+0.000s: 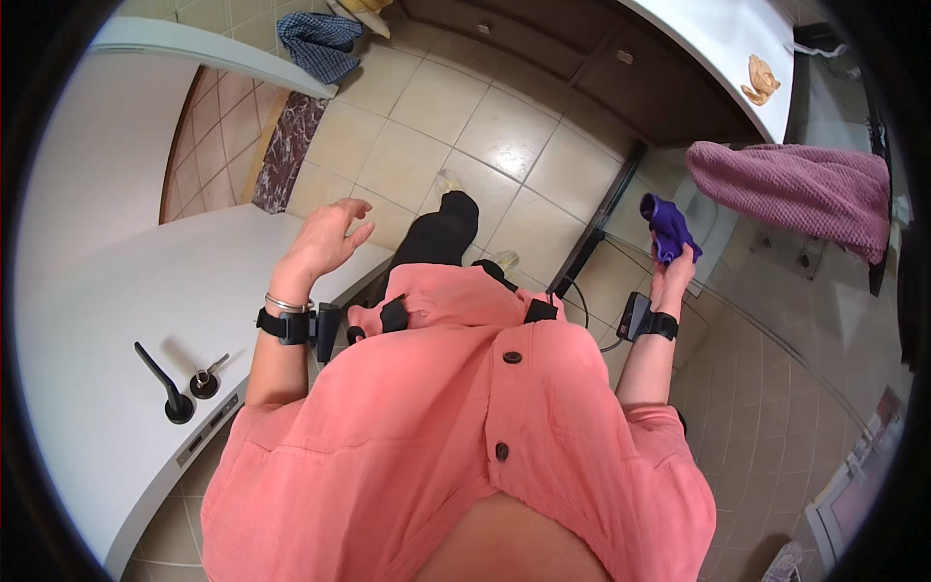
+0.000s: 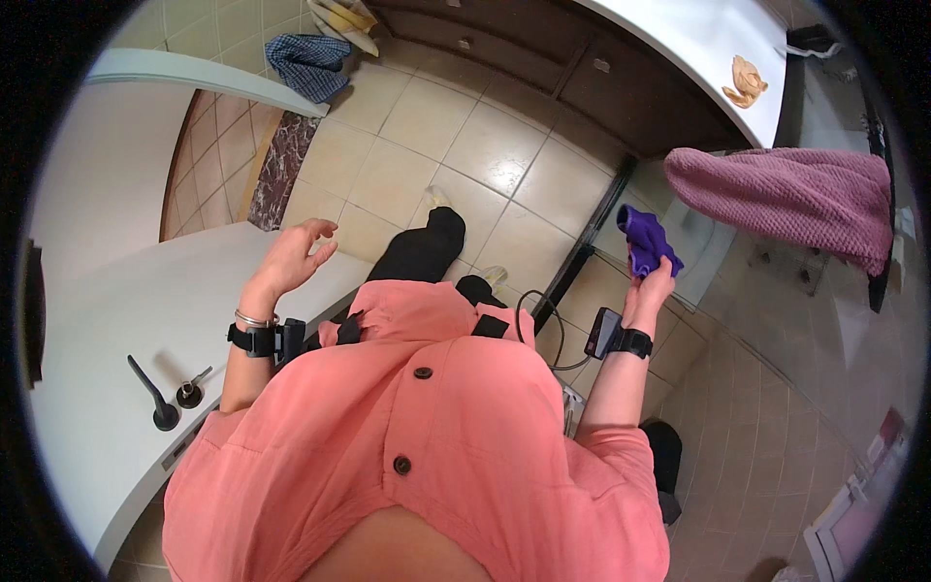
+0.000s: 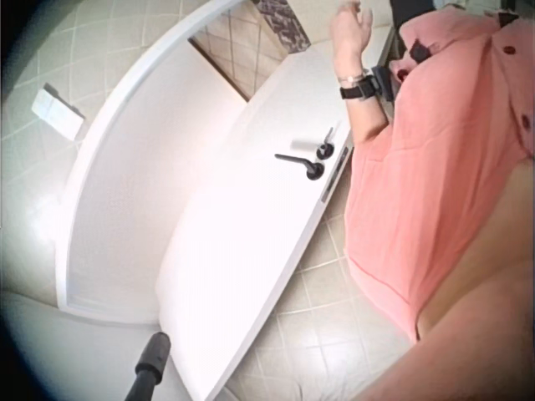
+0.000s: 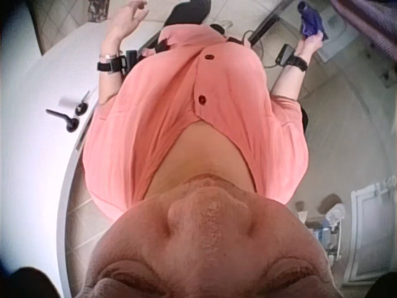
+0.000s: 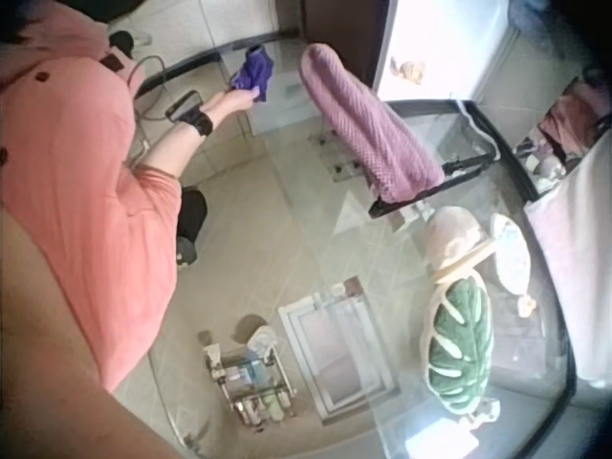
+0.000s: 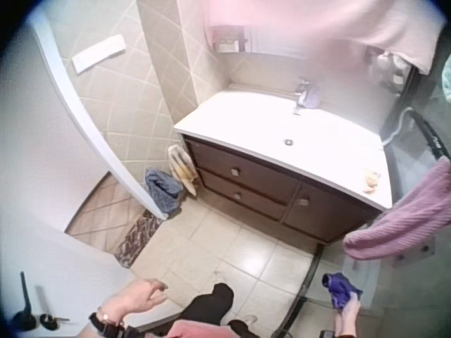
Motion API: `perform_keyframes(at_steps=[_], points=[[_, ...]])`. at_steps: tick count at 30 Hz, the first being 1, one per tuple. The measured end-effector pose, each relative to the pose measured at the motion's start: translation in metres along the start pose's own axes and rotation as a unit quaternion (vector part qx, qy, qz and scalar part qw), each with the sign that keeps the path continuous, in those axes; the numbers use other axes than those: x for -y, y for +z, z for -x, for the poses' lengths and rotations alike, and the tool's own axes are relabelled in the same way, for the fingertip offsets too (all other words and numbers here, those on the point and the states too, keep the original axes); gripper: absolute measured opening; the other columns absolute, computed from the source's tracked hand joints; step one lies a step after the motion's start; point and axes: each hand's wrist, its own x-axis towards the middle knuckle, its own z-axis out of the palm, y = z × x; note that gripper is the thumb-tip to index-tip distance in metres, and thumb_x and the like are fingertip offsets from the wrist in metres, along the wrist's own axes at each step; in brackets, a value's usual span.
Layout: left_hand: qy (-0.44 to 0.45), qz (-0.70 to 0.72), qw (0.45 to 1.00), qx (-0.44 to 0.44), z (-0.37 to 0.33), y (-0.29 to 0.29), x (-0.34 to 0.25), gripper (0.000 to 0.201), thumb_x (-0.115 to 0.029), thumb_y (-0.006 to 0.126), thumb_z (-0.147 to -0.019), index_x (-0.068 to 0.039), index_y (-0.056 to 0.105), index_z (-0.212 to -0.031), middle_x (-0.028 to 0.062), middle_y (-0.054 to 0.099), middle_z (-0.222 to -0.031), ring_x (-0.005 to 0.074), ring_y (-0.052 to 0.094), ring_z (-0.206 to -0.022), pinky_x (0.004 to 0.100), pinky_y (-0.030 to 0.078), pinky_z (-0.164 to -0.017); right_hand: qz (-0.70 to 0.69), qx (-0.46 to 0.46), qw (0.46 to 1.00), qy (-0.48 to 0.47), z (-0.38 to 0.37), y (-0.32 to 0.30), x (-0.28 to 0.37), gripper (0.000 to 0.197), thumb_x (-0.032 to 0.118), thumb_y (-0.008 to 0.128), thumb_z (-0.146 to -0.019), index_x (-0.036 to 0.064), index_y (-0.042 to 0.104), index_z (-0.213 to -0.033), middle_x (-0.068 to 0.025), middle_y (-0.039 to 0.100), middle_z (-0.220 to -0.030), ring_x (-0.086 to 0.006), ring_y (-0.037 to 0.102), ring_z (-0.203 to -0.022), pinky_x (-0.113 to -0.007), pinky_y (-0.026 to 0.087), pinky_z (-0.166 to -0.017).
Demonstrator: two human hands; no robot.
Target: The person wipes a glass shower door, a white door, and a tiled wall using a purple cloth. The person moves around the bathroom to reach different areas, wiping the surfaces in a systematic manner.
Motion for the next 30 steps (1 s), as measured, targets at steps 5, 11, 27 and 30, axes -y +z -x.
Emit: perform_keyframes(at_steps=[5, 11, 27, 30], points=[[-0.056, 0.031, 0.997, -0.033, 0.009, -0.011, 0.028, 0.034, -0.022, 0.061, -0.092, 0.0, 0.062, -0.117, 0.0175, 0.067, -0.112, 0.0325, 0.064, -0.101, 0.039, 0.052, -0.085, 0.032, 0.041, 0.998, 0.029, -0.012, 0.069, -0.033, 0.04, 0.019, 0.048, -0.093, -0.0075, 0.048, -0.123, -0.0221, 0.064, -0.108, -0.0352, 0.069, -0.084, -0.043, 0.059, -0.067], [-0.054, 0.064, 0.992, -0.092, -0.012, -0.041, 0.096, 0.034, -0.023, 0.062, -0.091, -0.001, 0.063, -0.116, 0.0182, 0.067, -0.111, 0.0334, 0.064, -0.1, 0.0393, 0.051, -0.086, 0.118, 0.164, 0.978, 0.042, 0.01, 0.187, -0.078, 0.036, 0.022, 0.046, -0.094, -0.0065, 0.051, -0.116, -0.0193, 0.067, -0.094, -0.0322, 0.069, -0.071, -0.04, 0.058, -0.057], [-0.115, 0.155, 0.954, -0.228, -0.056, -0.165, 0.241, 0.034, -0.023, 0.063, -0.088, 0.0, 0.064, -0.113, 0.0186, 0.067, -0.111, 0.0342, 0.064, -0.1, 0.0394, 0.051, -0.087, 0.353, 0.507, 0.786, 0.007, 0.176, 0.596, -0.113, 0.028, 0.025, 0.055, -0.096, -0.0015, 0.064, -0.092, -0.0063, 0.065, -0.082, -0.0141, 0.061, -0.067, -0.028, 0.05, -0.057], [-0.109, 0.163, 0.944, -0.263, -0.062, -0.183, 0.247, 0.033, -0.022, 0.061, -0.087, 0.0, 0.064, -0.111, 0.0192, 0.067, -0.106, 0.0356, 0.064, -0.097, 0.0421, 0.05, -0.085, 0.353, 0.567, 0.744, -0.028, 0.202, 0.656, -0.127, 0.034, 0.026, 0.057, -0.096, -0.0047, 0.065, -0.108, -0.0054, 0.068, -0.094, -0.0116, 0.059, -0.084, -0.028, 0.048, -0.079]])
